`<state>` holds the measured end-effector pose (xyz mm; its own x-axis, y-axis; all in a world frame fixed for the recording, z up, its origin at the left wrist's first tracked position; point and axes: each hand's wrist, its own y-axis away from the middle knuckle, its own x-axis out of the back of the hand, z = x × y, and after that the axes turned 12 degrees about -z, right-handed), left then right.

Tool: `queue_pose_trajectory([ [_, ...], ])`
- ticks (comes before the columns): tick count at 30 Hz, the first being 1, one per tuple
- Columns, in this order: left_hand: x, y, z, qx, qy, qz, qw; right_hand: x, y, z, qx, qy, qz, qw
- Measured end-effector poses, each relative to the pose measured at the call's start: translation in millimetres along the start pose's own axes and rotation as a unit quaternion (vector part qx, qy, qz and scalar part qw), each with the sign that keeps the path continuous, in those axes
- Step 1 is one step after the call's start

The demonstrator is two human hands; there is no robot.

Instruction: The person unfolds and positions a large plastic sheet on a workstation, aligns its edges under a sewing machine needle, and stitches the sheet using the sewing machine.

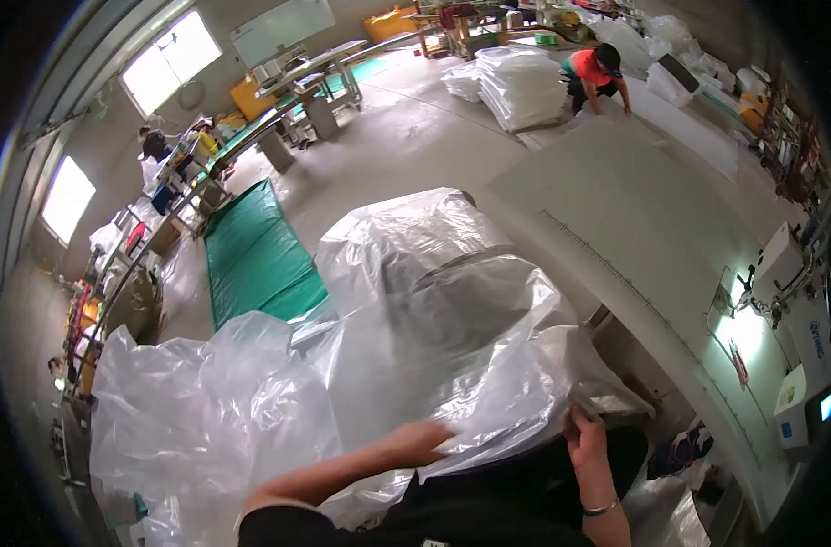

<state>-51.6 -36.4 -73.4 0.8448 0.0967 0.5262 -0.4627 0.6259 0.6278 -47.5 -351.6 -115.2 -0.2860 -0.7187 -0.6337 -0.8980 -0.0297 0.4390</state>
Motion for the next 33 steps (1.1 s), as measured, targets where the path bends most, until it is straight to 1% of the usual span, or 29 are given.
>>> queue_pose_trajectory([
  [1,16.5,-13.0,30.4,-0.057,0.040,0.106,0.992,-0.1,7.3,1.9,0.036,0.045,-0.021,0.998],
  [2,26.2,-28.0,57.2,-0.154,0.032,0.191,0.969,-0.3,11.9,4.4,0.060,0.051,0.006,0.997],
  [3,27.8,-45.9,78.9,-0.187,0.033,0.211,0.959,-5.2,17.9,2.9,0.059,0.054,0.005,0.997],
  [4,31.6,-58.7,100.7,-0.237,0.028,0.223,0.945,-13.0,25.7,-2.1,0.084,0.093,-0.006,0.992],
  [5,27.7,-71.9,119.4,-0.240,0.041,0.226,0.943,-15.6,32.4,-6.3,0.108,0.133,-0.015,0.985],
  [6,20.7,-87.2,130.6,-0.256,0.032,0.221,0.940,-10.8,36.5,-6.5,0.108,0.137,-0.013,0.985],
  [8,11.1,-99.8,141.3,-0.265,0.044,0.225,0.937,3.0,44.1,-5.6,0.110,0.118,-0.041,0.986],
  [9,7.1,-103.0,144.8,-0.270,0.055,0.229,0.934,9.0,51.3,-9.1,0.113,0.118,-0.037,0.986],
  [11,-2.8,-106.3,145.1,-0.284,0.065,0.230,0.929,17.7,66.6,-17.0,0.110,0.137,-0.121,0.977],
  [12,-8.7,-108.5,143.5,-0.277,0.071,0.243,0.927,14.7,71.8,-14.9,0.112,0.136,-0.117,0.977],
  [13,-13.2,-110.4,143.0,-0.271,0.077,0.256,0.925,7.0,76.6,-10.4,0.082,0.046,-0.072,0.993],
  [14,-14.3,-108.4,145.7,-0.274,0.076,0.253,0.925,3.9,80.5,-8.5,0.051,-0.045,-0.027,0.997],
  [15,-15.0,-104.9,148.4,-0.276,0.068,0.248,0.926,11.2,83.0,-6.0,0.054,-0.047,-0.025,0.997],
  [17,-16.0,-103.7,150.6,-0.277,0.057,0.245,0.927,21.9,84.6,0.8,0.091,0.008,-0.068,0.993],
  [18,-18.5,-104.6,151.0,-0.273,0.041,0.240,0.931,18.9,86.6,-1.2,0.089,0.008,-0.071,0.993],
  [20,-24.2,-102.8,150.8,-0.255,0.032,0.242,0.936,7.0,93.5,-5.5,0.107,0.092,-0.037,0.989],
  [21,-22.6,-103.1,151.4,-0.263,0.023,0.234,0.936,7.4,93.6,-3.5,0.096,0.095,-0.044,0.990],
  [23,-23.8,-105.1,152.5,-0.263,0.020,0.232,0.936,10.9,91.9,-2.4,0.144,0.154,-0.021,0.977],
  [24,-24.8,-107.0,153.9,-0.263,0.007,0.237,0.935,10.8,91.6,-1.8,0.137,0.157,-0.027,0.978],
  [27,-22.7,-103.4,155.8,-0.246,-0.018,0.244,0.938,10.1,94.1,-3.5,0.089,0.122,0.004,0.989],
  [31,-22.3,-109.1,155.7,-0.229,-0.025,0.257,0.939,6.2,95.6,-5.0,0.095,0.088,-0.004,0.992],
  [32,-22.5,-108.9,155.2,-0.235,-0.026,0.252,0.938,16.9,91.4,-4.5,0.106,0.143,-0.018,0.984],
  [33,-21.9,-105.8,153.9,-0.243,-0.043,0.271,0.930,17.7,94.2,-8.5,0.120,0.198,-0.027,0.973],
])
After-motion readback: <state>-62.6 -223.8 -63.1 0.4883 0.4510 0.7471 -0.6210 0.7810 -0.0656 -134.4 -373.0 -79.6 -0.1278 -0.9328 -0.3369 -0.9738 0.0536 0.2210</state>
